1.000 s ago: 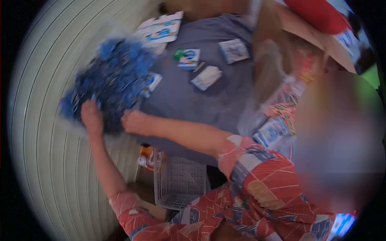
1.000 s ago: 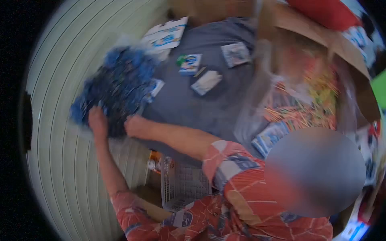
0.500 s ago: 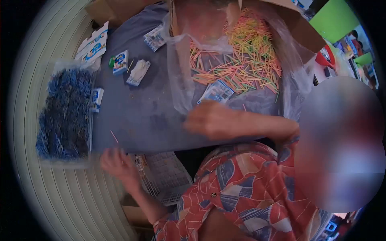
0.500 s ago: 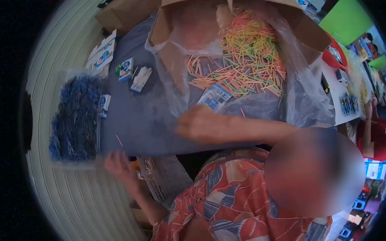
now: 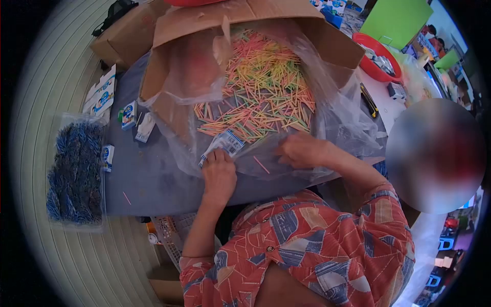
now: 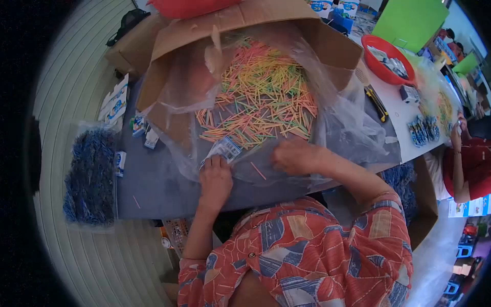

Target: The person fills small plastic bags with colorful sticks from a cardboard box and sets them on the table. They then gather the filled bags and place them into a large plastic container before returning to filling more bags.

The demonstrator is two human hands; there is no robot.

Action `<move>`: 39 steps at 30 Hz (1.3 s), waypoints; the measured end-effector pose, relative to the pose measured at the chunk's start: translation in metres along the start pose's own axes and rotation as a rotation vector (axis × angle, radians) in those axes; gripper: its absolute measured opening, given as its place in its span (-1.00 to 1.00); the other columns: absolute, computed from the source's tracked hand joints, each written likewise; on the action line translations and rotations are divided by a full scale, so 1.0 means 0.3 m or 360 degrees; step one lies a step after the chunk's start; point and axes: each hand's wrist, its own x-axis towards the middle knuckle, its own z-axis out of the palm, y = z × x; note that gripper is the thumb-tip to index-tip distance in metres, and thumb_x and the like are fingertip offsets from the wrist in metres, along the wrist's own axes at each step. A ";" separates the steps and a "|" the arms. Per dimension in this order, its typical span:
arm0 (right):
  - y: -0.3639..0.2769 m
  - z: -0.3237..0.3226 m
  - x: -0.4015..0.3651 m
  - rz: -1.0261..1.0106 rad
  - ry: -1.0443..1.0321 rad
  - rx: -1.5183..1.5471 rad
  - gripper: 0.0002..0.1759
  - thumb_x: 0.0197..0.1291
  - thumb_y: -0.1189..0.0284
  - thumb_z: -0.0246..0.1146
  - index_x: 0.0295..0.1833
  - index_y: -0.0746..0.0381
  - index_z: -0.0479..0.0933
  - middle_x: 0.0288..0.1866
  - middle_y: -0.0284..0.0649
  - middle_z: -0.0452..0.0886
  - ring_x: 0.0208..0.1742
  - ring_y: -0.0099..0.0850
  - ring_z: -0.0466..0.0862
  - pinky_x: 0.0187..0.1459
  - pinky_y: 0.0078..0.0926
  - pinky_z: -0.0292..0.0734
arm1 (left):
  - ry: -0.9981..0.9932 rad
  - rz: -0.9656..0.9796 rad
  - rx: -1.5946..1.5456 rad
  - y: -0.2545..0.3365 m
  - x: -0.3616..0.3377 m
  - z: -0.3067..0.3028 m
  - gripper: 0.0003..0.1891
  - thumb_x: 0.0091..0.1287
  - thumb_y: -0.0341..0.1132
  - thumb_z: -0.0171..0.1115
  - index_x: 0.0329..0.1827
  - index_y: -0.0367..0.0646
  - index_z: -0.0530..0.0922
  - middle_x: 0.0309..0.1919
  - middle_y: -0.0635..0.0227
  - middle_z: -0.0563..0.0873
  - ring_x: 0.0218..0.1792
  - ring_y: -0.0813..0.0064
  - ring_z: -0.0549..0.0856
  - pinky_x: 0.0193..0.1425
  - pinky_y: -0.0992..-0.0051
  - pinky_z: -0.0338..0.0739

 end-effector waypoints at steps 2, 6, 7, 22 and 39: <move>0.095 -0.075 0.060 0.0048 0.0097 -0.0023 -0.85 0.19 0.45 0.21 -0.28 0.34 0.56 -0.27 0.05 0.64 -0.16 0.05 0.67 -0.15 -0.04 0.56 | -0.0010 0.0046 0.0027 0.007 -0.013 -0.007 -0.78 0.11 -0.40 0.22 -0.20 -0.32 0.63 -0.23 0.22 0.60 -0.14 0.22 0.61 -0.11 0.23 0.57; 0.353 -0.193 0.294 0.0370 0.0768 -0.0435 -0.84 0.14 0.49 0.19 -0.22 0.31 0.62 -0.19 0.03 0.69 -0.13 0.02 0.71 -0.12 -0.08 0.63 | -0.0040 -0.0071 -0.0203 -0.017 -0.020 -0.002 -0.79 0.14 -0.40 0.24 -0.19 -0.27 0.65 -0.25 0.19 0.63 -0.17 0.17 0.63 -0.12 0.19 0.59; 0.407 -0.213 0.347 0.0513 0.0780 -0.0656 -0.80 0.17 0.51 0.15 -0.15 0.31 0.63 -0.19 0.01 0.70 -0.13 0.00 0.71 -0.09 -0.11 0.63 | -0.0044 -0.0071 -0.0191 -0.014 -0.014 -0.023 -0.79 0.14 -0.40 0.24 -0.19 -0.27 0.65 -0.25 0.19 0.63 -0.17 0.17 0.63 -0.12 0.19 0.59; 0.991 -0.216 0.560 -0.0207 0.1278 -0.0743 -0.42 0.14 0.45 0.30 0.32 -0.15 0.52 0.33 -0.26 0.55 0.31 -0.19 0.54 0.31 -0.27 0.45 | -0.0281 -0.0165 -0.0566 -0.012 0.021 -0.149 -0.65 0.22 -0.31 0.31 0.02 -0.32 0.62 -0.06 0.12 0.62 -0.05 0.08 0.61 0.00 0.17 0.58; 0.584 -0.366 0.487 0.0473 0.0921 -0.0619 -0.46 0.19 0.39 0.29 0.32 0.14 0.48 0.29 -0.20 0.56 0.31 -0.21 0.50 0.34 -0.30 0.40 | 0.0386 -0.0334 -0.0773 -0.039 -0.036 -0.027 -0.84 0.10 -0.36 0.39 -0.27 -0.17 0.69 -0.28 0.33 0.68 -0.23 0.19 0.65 -0.20 0.24 0.60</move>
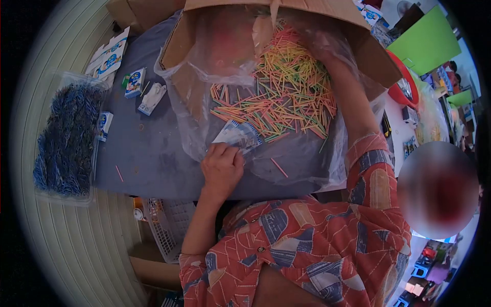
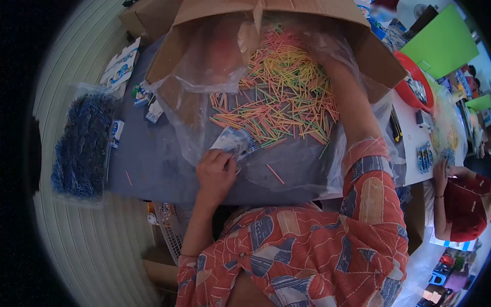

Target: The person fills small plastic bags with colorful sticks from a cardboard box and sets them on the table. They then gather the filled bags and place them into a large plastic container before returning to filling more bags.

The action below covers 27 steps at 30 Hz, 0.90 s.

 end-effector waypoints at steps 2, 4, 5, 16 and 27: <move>-0.057 -0.081 -0.048 0.0096 -0.0039 -0.0036 -0.46 0.20 0.38 0.29 0.32 0.17 0.48 0.29 -0.19 0.56 0.31 -0.22 0.50 0.34 -0.31 0.39 | -0.0124 -0.0041 -0.0070 0.010 0.024 -0.047 -0.84 0.11 -0.35 0.40 -0.26 -0.17 0.70 -0.27 0.30 0.67 -0.21 0.18 0.65 -0.16 0.25 0.60; -0.031 -0.043 -0.060 0.0147 -0.0048 -0.0046 -0.46 0.20 0.38 0.29 0.32 0.19 0.48 0.29 -0.19 0.56 0.31 -0.22 0.50 0.35 -0.31 0.39 | -0.0252 -0.0084 -0.0123 0.029 0.029 -0.072 -0.84 0.13 -0.34 0.40 -0.25 -0.17 0.70 -0.26 0.28 0.67 -0.19 0.17 0.64 -0.13 0.25 0.59; 0.056 0.111 -0.040 0.0392 0.0047 0.0079 -0.48 0.21 0.35 0.26 0.32 0.02 0.49 0.23 -0.13 0.60 0.26 -0.17 0.55 0.26 -0.27 0.45 | -0.0274 -0.0084 -0.0065 0.039 0.033 -0.076 -0.83 0.17 -0.33 0.38 -0.22 -0.20 0.70 -0.25 0.24 0.67 -0.16 0.16 0.63 -0.09 0.22 0.57; 0.027 0.052 -0.111 0.0506 -0.0119 0.0211 -0.28 0.42 -0.16 -0.03 0.33 0.24 0.47 0.23 0.08 0.57 0.25 -0.04 0.54 0.24 -0.11 0.42 | -0.0212 -0.0043 0.0188 0.056 0.046 0.000 -0.80 0.13 -0.44 0.29 -0.17 -0.18 0.66 -0.21 0.28 0.64 -0.15 0.13 0.62 -0.08 0.21 0.59; -0.173 0.052 -0.287 0.0639 -0.0021 0.3030 -0.49 0.56 0.03 -0.06 -0.08 0.30 0.49 -0.60 -0.38 0.25 -0.43 -0.43 0.47 -0.22 -0.33 0.56 | -0.0131 0.0025 0.0436 0.064 0.014 0.001 -0.93 0.14 -0.45 0.31 -0.33 -0.20 0.65 -0.36 0.23 0.67 -0.26 0.13 0.68 -0.21 0.17 0.59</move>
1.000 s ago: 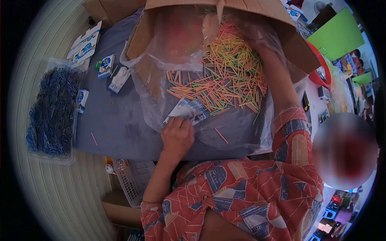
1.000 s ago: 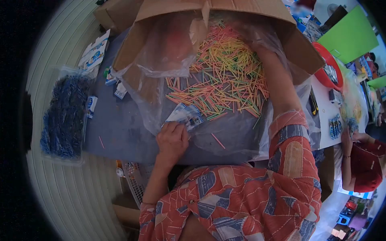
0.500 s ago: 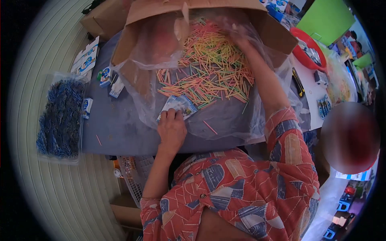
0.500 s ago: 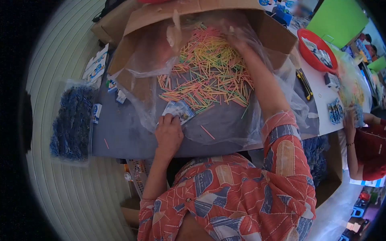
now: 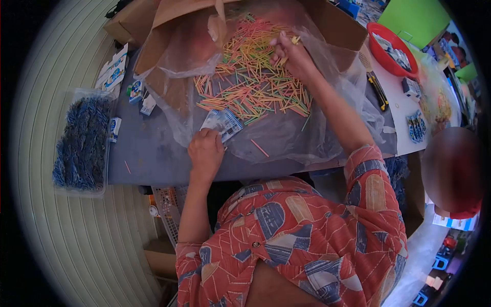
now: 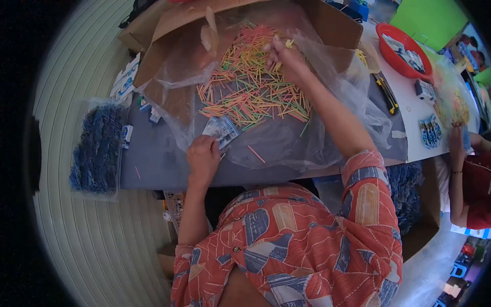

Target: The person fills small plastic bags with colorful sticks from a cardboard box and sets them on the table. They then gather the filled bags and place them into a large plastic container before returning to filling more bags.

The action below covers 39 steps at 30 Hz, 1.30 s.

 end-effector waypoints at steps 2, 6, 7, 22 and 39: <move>0.019 0.067 -0.065 0.0100 -0.0070 0.0164 -0.49 0.57 0.04 -0.08 -0.08 0.30 0.48 -0.60 -0.38 0.25 -0.43 -0.42 0.47 -0.20 -0.32 0.56 | 0.0022 -0.0192 -0.0354 -0.033 0.002 -0.004 -0.93 0.13 -0.48 0.34 -0.33 -0.22 0.66 -0.39 0.24 0.68 -0.32 0.21 0.69 -0.24 0.26 0.59; 0.043 0.272 -0.230 0.0116 -0.0251 0.0320 -0.47 0.60 0.05 -0.19 -0.04 0.29 0.48 -0.56 -0.33 0.38 -0.31 -0.32 0.56 -0.12 -0.26 0.57 | 0.0264 -0.0458 -0.1254 -0.075 -0.017 0.009 -0.88 0.13 -0.55 0.43 -0.28 -0.28 0.70 -0.43 0.30 0.71 -0.42 0.50 0.68 -0.28 0.51 0.55; 0.043 0.316 -0.256 0.0056 -0.0306 0.0307 -0.46 0.60 0.05 -0.21 -0.02 0.29 0.48 -0.53 -0.31 0.45 -0.26 -0.29 0.59 -0.08 -0.25 0.56 | 0.0288 -0.0492 -0.1257 -0.067 -0.017 0.012 -0.88 0.13 -0.55 0.43 -0.28 -0.28 0.70 -0.43 0.30 0.71 -0.42 0.50 0.68 -0.28 0.51 0.55; -0.020 0.564 -0.351 -0.0346 -0.0509 -0.0396 -0.55 0.52 0.17 0.00 0.20 0.28 0.57 0.14 -0.13 0.66 0.15 -0.41 0.61 0.26 -0.34 0.46 | 0.0271 -0.0589 -0.2736 0.064 0.009 0.031 -0.76 0.27 -0.56 0.39 0.00 -0.32 0.68 -0.20 0.36 0.76 -0.22 0.64 0.71 -0.14 0.60 0.65; -0.086 -0.051 0.001 -0.1007 -0.0252 -0.3356 -0.71 0.31 0.39 0.13 0.06 0.23 0.60 0.08 -0.06 0.62 0.10 -0.08 0.59 0.09 -0.14 0.48 | -0.0034 -0.1038 -0.1281 -0.340 -0.165 -0.262 -0.68 0.29 -0.52 0.30 0.11 -0.33 0.60 -0.02 0.21 0.72 -0.05 0.46 0.69 0.09 0.43 0.55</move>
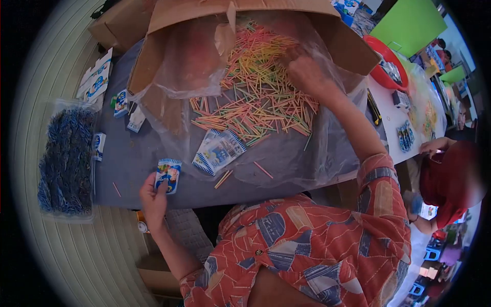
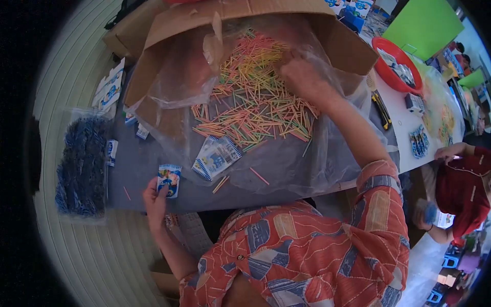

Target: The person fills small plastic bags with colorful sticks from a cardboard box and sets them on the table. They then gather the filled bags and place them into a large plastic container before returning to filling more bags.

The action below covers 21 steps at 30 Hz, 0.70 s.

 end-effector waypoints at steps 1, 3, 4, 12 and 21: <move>0.055 0.038 -0.009 -0.0008 -0.0004 0.0001 -0.71 0.31 0.39 0.13 0.06 0.23 0.60 0.08 -0.06 0.62 0.10 -0.08 0.59 0.09 -0.14 0.48 | 0.0115 0.0007 0.0629 -0.005 0.008 -0.014 -0.71 0.27 -0.48 0.33 0.06 -0.31 0.63 -0.08 0.19 0.71 -0.09 0.43 0.67 0.04 0.37 0.55; 0.135 0.093 -0.012 0.0426 0.0139 0.0710 -0.66 0.29 0.31 0.19 0.12 0.18 0.59 0.11 -0.10 0.63 0.21 -0.11 0.55 0.19 -0.18 0.45 | 0.0344 0.0376 0.1168 0.074 0.016 0.066 -0.69 0.24 -0.47 0.34 0.05 -0.28 0.64 -0.08 0.17 0.67 -0.08 0.32 0.64 0.06 0.27 0.52; 0.152 0.109 0.024 0.0431 0.0139 0.0708 -0.66 0.29 0.31 0.19 0.12 0.18 0.59 0.11 -0.10 0.63 0.21 -0.11 0.55 0.19 -0.18 0.45 | 0.0581 0.0752 0.1697 0.115 0.018 0.125 -0.68 0.20 -0.46 0.34 0.04 -0.25 0.64 -0.07 0.15 0.64 -0.07 0.21 0.61 0.08 0.18 0.48; 0.152 0.077 0.183 0.0730 0.0116 0.0260 -0.54 0.26 0.09 0.16 0.20 0.03 0.57 0.21 -0.10 0.59 0.20 -0.10 0.57 0.15 -0.08 0.50 | -0.0326 0.0926 0.1421 0.129 0.039 0.418 -0.64 0.16 -0.33 0.35 0.02 -0.23 0.61 -0.08 0.22 0.54 -0.02 0.15 0.56 0.03 0.18 0.49; 0.274 0.231 0.220 0.0455 -0.0383 0.0383 -0.58 0.21 0.22 0.23 0.18 0.02 0.59 0.15 -0.05 0.61 0.05 -0.11 0.65 0.00 -0.18 0.58 | -0.0212 0.0957 0.1272 0.126 0.045 0.414 -0.76 0.08 -0.37 0.35 -0.17 -0.18 0.65 -0.25 0.29 0.58 -0.19 0.19 0.61 -0.11 0.22 0.55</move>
